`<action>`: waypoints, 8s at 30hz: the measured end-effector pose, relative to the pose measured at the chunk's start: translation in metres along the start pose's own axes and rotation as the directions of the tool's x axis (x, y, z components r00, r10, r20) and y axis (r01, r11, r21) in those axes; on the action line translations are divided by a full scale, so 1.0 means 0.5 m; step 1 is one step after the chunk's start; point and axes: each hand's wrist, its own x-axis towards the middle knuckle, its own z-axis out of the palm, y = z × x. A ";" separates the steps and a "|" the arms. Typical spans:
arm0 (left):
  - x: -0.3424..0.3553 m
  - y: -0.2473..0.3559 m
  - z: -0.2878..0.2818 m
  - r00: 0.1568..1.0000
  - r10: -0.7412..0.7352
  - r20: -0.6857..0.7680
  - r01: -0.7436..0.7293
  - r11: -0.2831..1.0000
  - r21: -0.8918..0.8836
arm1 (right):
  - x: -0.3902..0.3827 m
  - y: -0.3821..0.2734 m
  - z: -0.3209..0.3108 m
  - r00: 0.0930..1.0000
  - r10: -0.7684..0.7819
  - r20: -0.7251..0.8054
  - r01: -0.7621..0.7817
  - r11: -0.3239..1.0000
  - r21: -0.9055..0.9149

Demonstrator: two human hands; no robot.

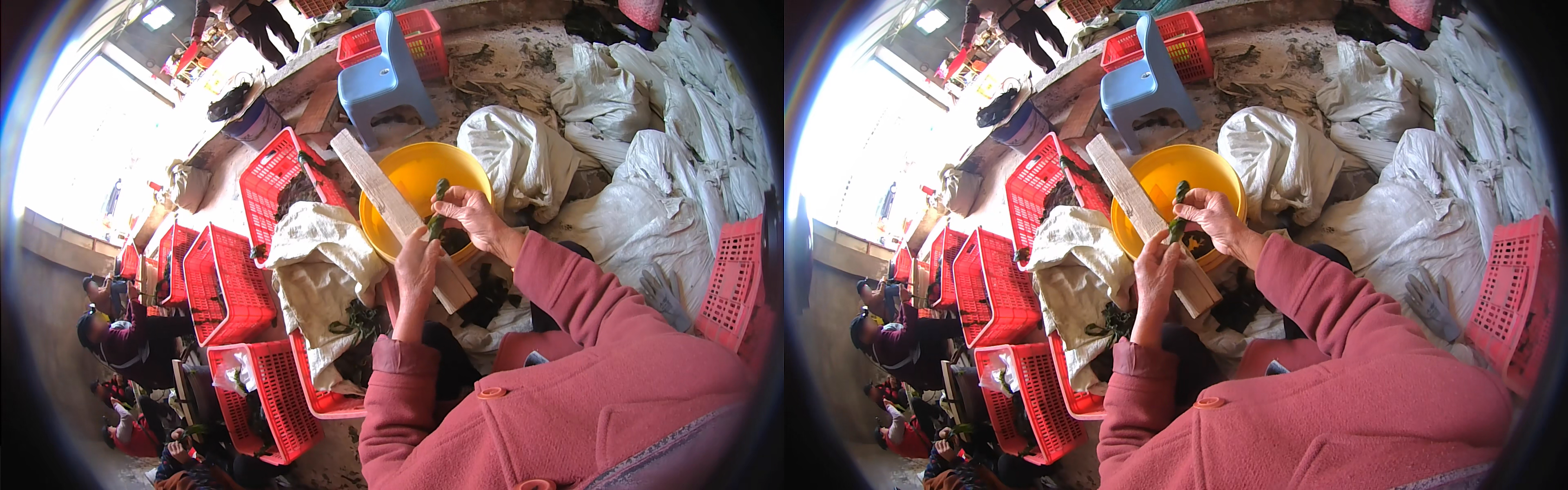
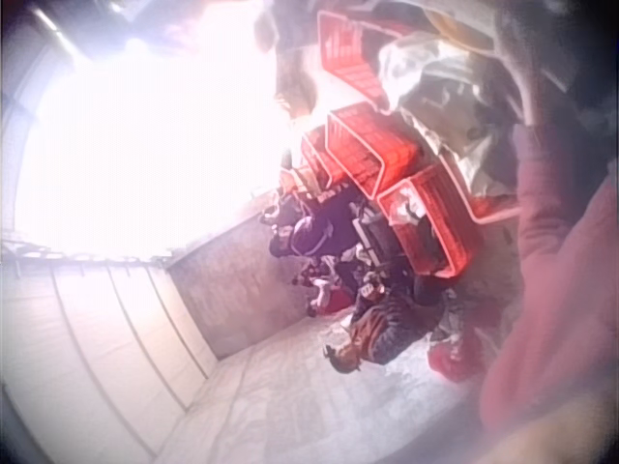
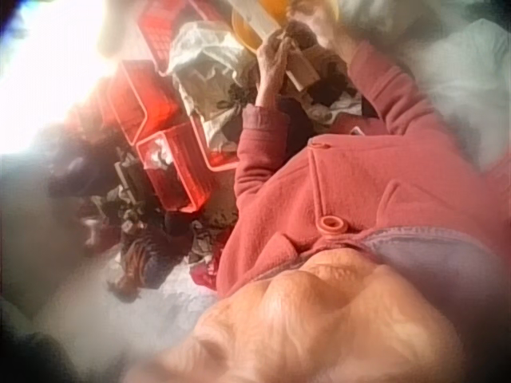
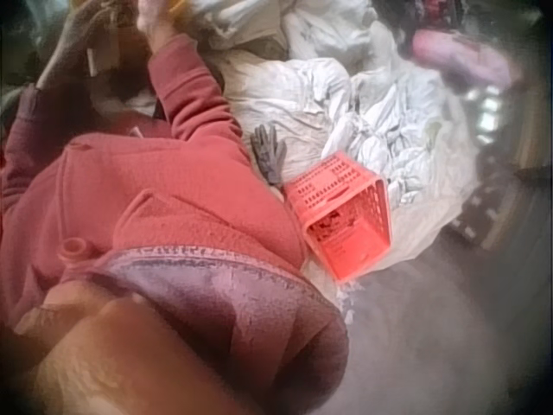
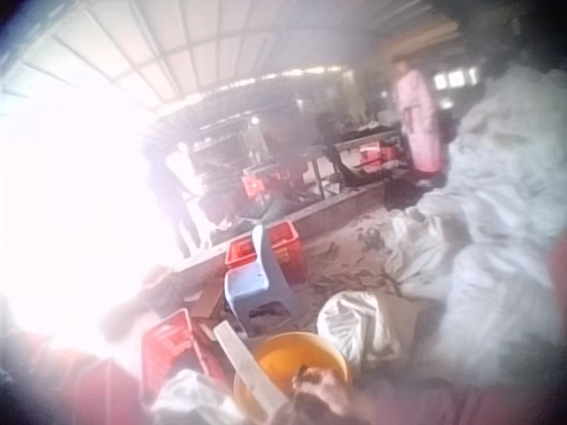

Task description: The person sits on the floor and repeatedly picks up green leaves, removes stems or unwanted parts by hand, and places the trimmed pieces into a yellow bucket. The person also uses a wooden board as a guide or support while handling the leaves.

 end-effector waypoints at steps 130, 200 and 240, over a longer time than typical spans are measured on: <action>-0.082 -0.013 -0.071 0.999 -0.036 -0.001 0.031 0.869 -0.493 | -0.149 0.004 0.056 0.956 -0.151 0.253 0.240 0.897 -0.370; -0.096 -0.022 -0.066 0.935 0.237 -0.263 -0.198 0.966 0.167 | -0.165 -0.037 0.051 0.899 0.214 0.382 0.000 0.872 -0.489; -0.171 -0.313 -0.409 0.917 -0.041 -0.397 -0.026 0.987 -0.160 | -0.108 0.014 0.084 0.884 -0.323 0.337 0.464 0.526 -0.713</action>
